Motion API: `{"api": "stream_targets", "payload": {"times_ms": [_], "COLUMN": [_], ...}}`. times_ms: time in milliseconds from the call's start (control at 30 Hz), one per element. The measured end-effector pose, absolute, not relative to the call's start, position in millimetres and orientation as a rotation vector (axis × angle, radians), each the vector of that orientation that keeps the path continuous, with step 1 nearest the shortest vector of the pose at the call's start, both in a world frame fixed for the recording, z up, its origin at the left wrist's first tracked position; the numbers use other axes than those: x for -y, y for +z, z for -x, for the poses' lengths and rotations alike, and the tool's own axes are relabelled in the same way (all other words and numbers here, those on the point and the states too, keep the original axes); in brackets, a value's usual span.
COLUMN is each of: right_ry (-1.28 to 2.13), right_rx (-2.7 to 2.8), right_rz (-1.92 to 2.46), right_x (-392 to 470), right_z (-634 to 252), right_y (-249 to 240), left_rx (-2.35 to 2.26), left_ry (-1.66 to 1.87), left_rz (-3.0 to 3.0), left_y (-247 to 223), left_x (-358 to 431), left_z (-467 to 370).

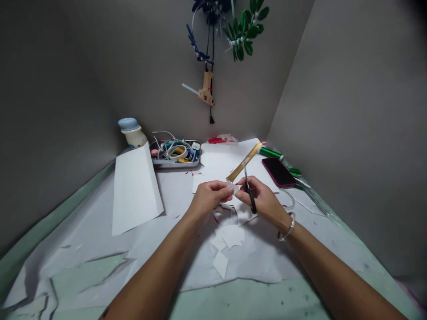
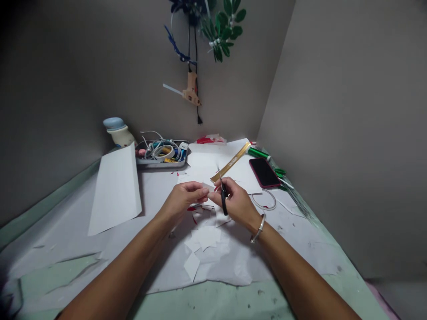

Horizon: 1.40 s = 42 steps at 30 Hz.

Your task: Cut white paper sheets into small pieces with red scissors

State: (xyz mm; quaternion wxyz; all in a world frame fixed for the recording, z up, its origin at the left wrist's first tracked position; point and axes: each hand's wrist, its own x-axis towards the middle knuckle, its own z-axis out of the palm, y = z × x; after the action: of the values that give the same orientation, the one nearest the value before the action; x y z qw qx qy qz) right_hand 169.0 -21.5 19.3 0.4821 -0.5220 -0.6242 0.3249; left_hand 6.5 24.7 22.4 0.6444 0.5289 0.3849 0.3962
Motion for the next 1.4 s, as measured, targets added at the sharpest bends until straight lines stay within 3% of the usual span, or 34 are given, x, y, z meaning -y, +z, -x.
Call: {"api": "stream_targets", "payload": {"times_ms": [500,1400], "right_ry": [0.488,0.074], "right_rx": [2.125,2.277], "right_rz": [1.385,1.362], "right_x": [22.5,22.6], "right_z": [-193.5,-196.0], "right_y": [27.0,17.9], "left_rx": [-0.855,-0.823], "left_ry": [0.729,0.618], "left_rz": [-1.321,-1.478], "left_y": [26.1,24.8], "left_x": [-30.6,-37.5], "left_z": [7.4,14.0]}}
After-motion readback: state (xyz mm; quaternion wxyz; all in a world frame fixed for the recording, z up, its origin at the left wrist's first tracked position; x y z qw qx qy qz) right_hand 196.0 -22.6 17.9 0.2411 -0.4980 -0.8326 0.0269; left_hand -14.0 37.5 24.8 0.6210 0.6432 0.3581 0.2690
